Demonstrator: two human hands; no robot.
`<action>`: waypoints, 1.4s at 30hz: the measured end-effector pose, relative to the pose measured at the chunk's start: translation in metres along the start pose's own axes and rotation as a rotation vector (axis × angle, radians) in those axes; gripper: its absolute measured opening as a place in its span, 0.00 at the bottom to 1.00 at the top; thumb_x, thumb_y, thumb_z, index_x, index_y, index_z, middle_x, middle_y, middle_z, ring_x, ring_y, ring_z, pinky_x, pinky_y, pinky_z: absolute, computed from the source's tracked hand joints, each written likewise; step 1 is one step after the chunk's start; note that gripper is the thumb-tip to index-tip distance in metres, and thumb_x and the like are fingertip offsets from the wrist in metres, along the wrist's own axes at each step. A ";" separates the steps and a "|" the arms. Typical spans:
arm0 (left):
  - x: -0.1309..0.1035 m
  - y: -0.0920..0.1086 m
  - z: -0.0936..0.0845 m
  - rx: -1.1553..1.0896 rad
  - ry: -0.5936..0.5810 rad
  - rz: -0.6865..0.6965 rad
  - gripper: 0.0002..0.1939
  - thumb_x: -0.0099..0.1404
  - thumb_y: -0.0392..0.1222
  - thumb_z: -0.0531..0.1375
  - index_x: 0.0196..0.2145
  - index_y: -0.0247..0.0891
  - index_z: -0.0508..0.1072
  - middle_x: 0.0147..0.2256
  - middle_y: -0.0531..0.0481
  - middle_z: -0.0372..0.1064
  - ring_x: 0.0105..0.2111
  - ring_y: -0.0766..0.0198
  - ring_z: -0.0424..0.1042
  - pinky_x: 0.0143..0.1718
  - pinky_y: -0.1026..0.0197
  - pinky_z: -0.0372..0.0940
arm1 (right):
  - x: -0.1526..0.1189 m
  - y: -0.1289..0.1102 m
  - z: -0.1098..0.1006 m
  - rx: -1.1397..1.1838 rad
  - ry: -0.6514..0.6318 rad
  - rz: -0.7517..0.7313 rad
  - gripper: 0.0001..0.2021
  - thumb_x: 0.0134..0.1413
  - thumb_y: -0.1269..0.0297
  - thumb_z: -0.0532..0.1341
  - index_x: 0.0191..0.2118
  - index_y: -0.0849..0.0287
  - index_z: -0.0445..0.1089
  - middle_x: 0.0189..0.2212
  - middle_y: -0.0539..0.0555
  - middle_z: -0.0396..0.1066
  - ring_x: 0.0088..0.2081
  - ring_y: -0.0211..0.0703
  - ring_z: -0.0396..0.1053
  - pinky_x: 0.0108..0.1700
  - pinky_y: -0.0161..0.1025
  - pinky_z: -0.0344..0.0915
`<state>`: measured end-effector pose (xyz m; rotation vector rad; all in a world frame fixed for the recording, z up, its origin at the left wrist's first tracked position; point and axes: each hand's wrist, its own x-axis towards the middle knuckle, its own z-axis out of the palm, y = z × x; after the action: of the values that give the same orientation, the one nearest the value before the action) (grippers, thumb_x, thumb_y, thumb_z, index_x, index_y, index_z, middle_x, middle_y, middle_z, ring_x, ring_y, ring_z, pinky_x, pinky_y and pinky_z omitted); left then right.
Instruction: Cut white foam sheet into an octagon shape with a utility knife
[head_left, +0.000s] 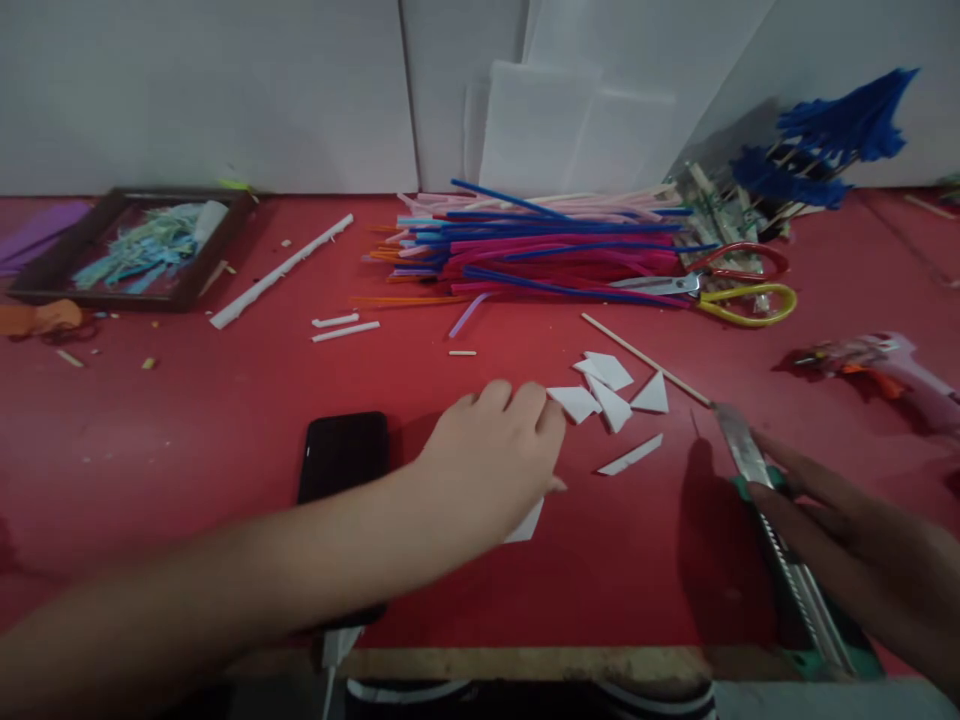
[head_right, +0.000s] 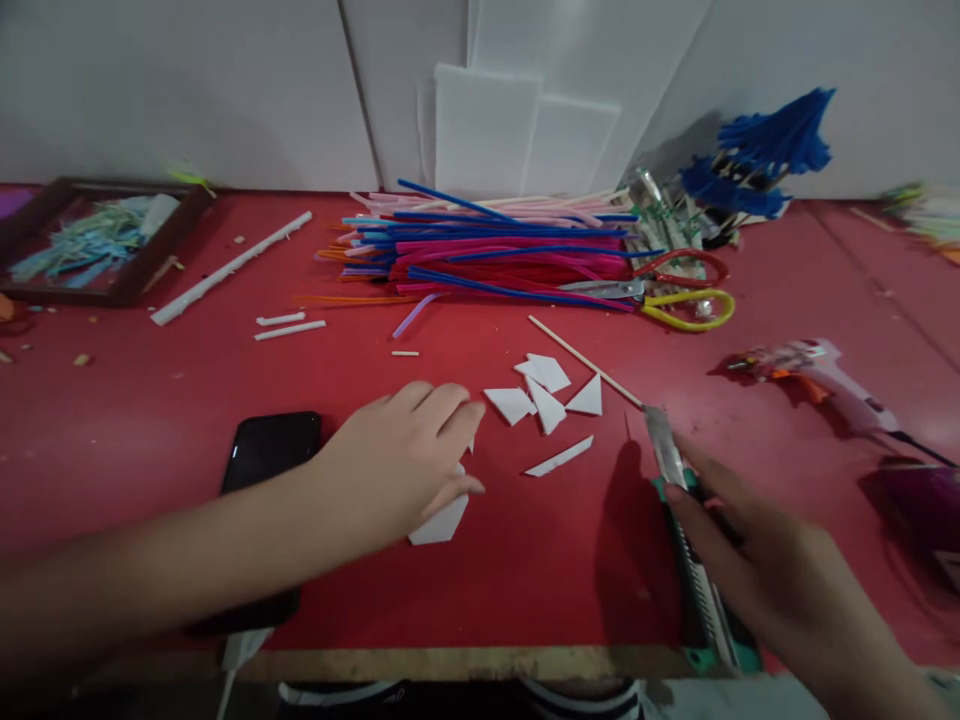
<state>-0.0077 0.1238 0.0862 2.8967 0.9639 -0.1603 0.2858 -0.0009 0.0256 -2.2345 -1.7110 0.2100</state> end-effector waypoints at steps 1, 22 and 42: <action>0.009 -0.006 -0.002 -0.036 -0.002 0.042 0.23 0.65 0.47 0.64 0.52 0.31 0.68 0.47 0.41 0.68 0.45 0.50 0.68 0.36 0.56 0.65 | 0.007 0.001 0.002 0.019 0.020 -0.019 0.31 0.57 0.41 0.52 0.57 0.55 0.70 0.25 0.54 0.76 0.24 0.54 0.76 0.19 0.42 0.68; 0.046 -0.057 0.018 -0.566 0.004 0.155 0.02 0.64 0.34 0.62 0.35 0.37 0.71 0.36 0.49 0.71 0.35 0.61 0.69 0.35 0.61 0.59 | 0.089 -0.077 0.054 -0.159 0.007 -0.944 0.44 0.52 0.33 0.58 0.67 0.57 0.55 0.68 0.73 0.46 0.67 0.76 0.44 0.56 0.68 0.57; 0.001 -0.137 -0.003 -0.675 0.427 -0.405 0.13 0.61 0.53 0.61 0.35 0.41 0.71 0.35 0.49 0.71 0.38 0.57 0.70 0.48 0.50 0.65 | 0.102 -0.100 0.054 0.044 0.048 -1.052 0.11 0.53 0.62 0.57 0.39 0.60 0.72 0.36 0.61 0.72 0.39 0.53 0.67 0.41 0.49 0.67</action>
<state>-0.0888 0.2343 0.0821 2.1234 1.3333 0.6537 0.2060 0.1291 0.0166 -1.0414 -2.5231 -0.0602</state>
